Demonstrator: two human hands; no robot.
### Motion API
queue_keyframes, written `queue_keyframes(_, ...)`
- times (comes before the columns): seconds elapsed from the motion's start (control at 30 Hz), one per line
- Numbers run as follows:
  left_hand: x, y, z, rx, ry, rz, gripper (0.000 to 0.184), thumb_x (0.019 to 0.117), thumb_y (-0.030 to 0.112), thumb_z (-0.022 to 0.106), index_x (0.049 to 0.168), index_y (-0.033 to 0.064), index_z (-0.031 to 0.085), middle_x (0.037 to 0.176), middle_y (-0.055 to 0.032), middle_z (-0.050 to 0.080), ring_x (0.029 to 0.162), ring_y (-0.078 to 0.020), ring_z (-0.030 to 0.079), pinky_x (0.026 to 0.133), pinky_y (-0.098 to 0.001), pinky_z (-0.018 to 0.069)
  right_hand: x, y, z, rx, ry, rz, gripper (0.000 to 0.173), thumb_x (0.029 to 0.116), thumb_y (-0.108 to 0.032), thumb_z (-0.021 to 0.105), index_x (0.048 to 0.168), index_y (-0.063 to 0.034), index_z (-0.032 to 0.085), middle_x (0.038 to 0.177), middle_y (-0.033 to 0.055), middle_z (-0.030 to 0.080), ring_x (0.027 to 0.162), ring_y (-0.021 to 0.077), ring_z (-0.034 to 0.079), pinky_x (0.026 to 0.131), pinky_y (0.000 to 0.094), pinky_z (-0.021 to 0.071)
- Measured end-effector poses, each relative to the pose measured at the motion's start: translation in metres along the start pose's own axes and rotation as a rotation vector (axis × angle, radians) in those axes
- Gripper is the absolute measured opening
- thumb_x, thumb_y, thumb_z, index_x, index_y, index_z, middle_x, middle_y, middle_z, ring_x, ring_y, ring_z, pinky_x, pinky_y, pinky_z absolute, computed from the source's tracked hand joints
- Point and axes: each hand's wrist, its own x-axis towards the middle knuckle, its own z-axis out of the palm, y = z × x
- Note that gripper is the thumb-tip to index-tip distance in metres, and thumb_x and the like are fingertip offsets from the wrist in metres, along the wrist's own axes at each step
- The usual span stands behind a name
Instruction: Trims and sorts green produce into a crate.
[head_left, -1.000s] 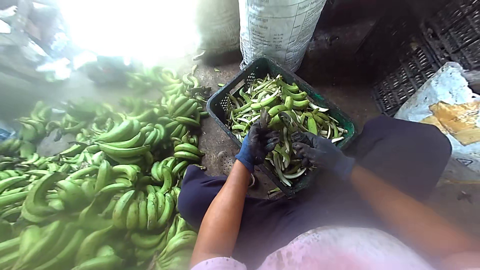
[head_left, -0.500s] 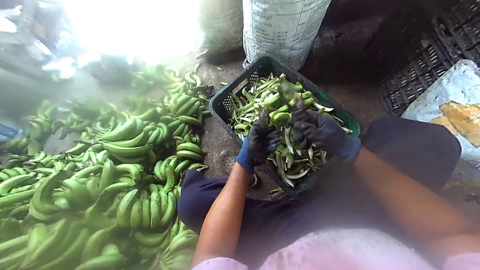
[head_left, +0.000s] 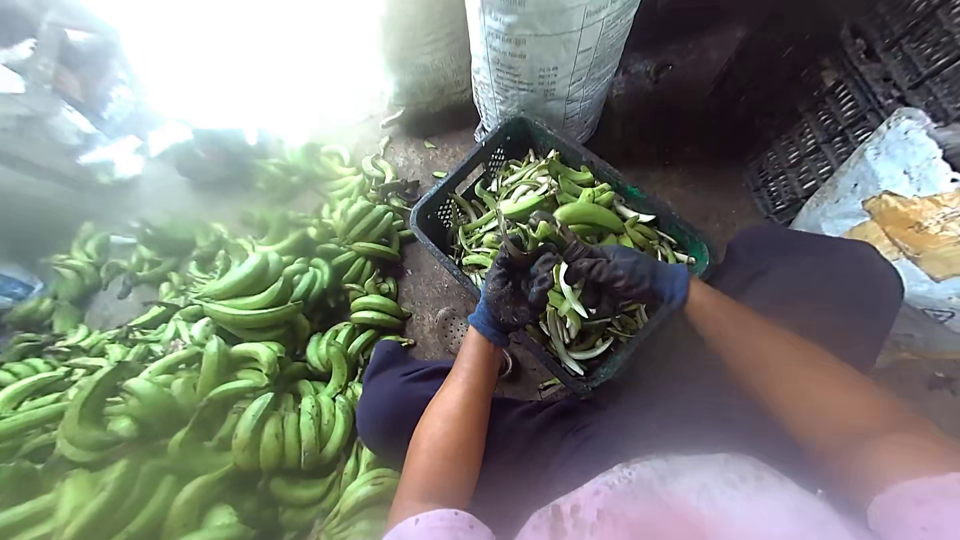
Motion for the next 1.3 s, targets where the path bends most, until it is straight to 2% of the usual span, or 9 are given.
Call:
queue_keyframes(0.17,0.002,0.002,0.000,-0.049,-0.104,-0.056,0.055,0.1050,0.052,0.036,0.114,0.0097,0.069,0.077,-0.0022,0.066,0.054,-0.0096,0.059,0.044,-0.0210,0.0482,-0.016,-0.036,0.007,0.114,0.133,-0.194,0.029,0.1065,-0.022,0.040,0.119,-0.0049,0.060,0.074,0.0051,0.070,0.054,0.0133,0.065,0.047,0.0280,0.0568)
queue_keyframes(0.33,0.012,0.009,0.010,-0.014,-0.113,-0.033,0.054,0.1052,0.051,0.032,0.108,0.0112,0.068,0.073,-0.0004,0.063,0.053,-0.0083,0.057,0.044,-0.0200,0.0472,-0.017,-0.043,0.017,-0.192,0.102,0.344,0.048,0.1073,-0.049,0.043,0.115,-0.0074,0.066,0.069,0.0089,0.065,0.050,0.0179,0.059,0.046,0.0336,0.0512)
queue_keyframes(0.43,0.019,0.028,0.012,0.166,0.219,0.088,0.052,0.1092,0.045,0.022,0.111,0.0131,0.063,0.084,-0.0048,0.069,0.069,-0.0122,0.066,0.059,-0.0245,0.0568,-0.020,-0.037,-0.023,-0.065,0.235,0.076,0.035,0.1039,-0.041,0.056,0.121,-0.0122,0.067,0.074,0.0055,0.068,0.054,0.0157,0.065,0.048,0.0328,0.0573)
queue_keyframes(0.53,0.035,0.063,0.017,0.309,0.608,0.111,0.066,0.1035,0.067,0.027,0.143,0.0159,0.042,0.119,-0.0170,0.065,0.098,-0.0311,0.069,0.081,-0.0467,0.0600,-0.024,-0.053,-0.068,-0.133,0.281,-0.088,0.034,0.1025,-0.031,0.061,0.133,-0.0151,0.062,0.103,0.0089,0.075,0.081,0.0213,0.074,0.073,0.0394,0.0643)
queue_keyframes(0.73,0.029,0.083,0.036,0.832,0.727,0.047,0.062,0.1032,0.061,0.042,0.148,0.0190,0.043,0.125,-0.0151,0.061,0.100,-0.0295,0.068,0.078,-0.0488,0.0603,-0.021,-0.061,-0.064,-0.686,0.175,0.008,0.032,0.0964,-0.026,0.071,0.128,-0.0214,0.068,0.117,0.0011,0.073,0.104,0.0164,0.070,0.092,0.0465,0.0578)
queue_keyframes(0.83,0.023,0.085,0.036,1.259,0.796,0.119,0.082,0.0947,0.071,0.047,0.161,0.0255,0.028,0.139,-0.0107,0.060,0.120,-0.0241,0.062,0.095,-0.0533,0.0541,-0.006,-0.032,-0.042,-0.972,-0.056,-0.076,0.035,0.0905,-0.030,0.076,0.120,-0.0130,0.074,0.148,0.0076,0.055,0.133,0.0248,0.055,0.109,0.0498,0.0476)
queue_keyframes(0.93,0.014,0.090,0.045,1.355,0.816,0.240,0.084,0.0939,0.071,0.048,0.162,0.0281,0.024,0.134,-0.0094,0.063,0.115,-0.0229,0.064,0.094,-0.0530,0.0537,0.017,-0.013,-0.012,-1.338,-0.117,-0.190,0.040,0.0893,-0.052,0.067,0.119,-0.0262,0.075,0.158,0.0061,0.045,0.149,0.0328,0.035,0.118,0.0581,0.0303)
queue_keyframes(1.1,0.010,0.093,0.053,1.355,0.823,0.311,0.079,0.0963,0.067,0.049,0.162,0.0319,0.023,0.134,-0.0097,0.064,0.112,-0.0241,0.066,0.090,-0.0544,0.0555,0.079,-0.017,0.019,-1.598,-0.165,-0.116,0.040,0.0926,-0.055,0.060,0.117,-0.0276,0.076,0.167,0.0090,0.028,0.153,0.0437,0.020,0.121,0.0680,0.0115)
queue_keyframes(1.3,0.004,0.096,0.057,1.458,0.774,0.269,0.076,0.1000,0.059,0.048,0.163,0.0255,0.022,0.147,-0.0103,0.055,0.123,-0.0257,0.061,0.100,-0.0542,0.0506,0.117,-0.026,0.016,-1.760,-0.278,-0.093,0.039,0.0875,-0.056,0.066,0.107,-0.0257,0.079,0.170,0.0006,0.023,0.155,0.0429,0.015,0.121,0.0693,0.0074)
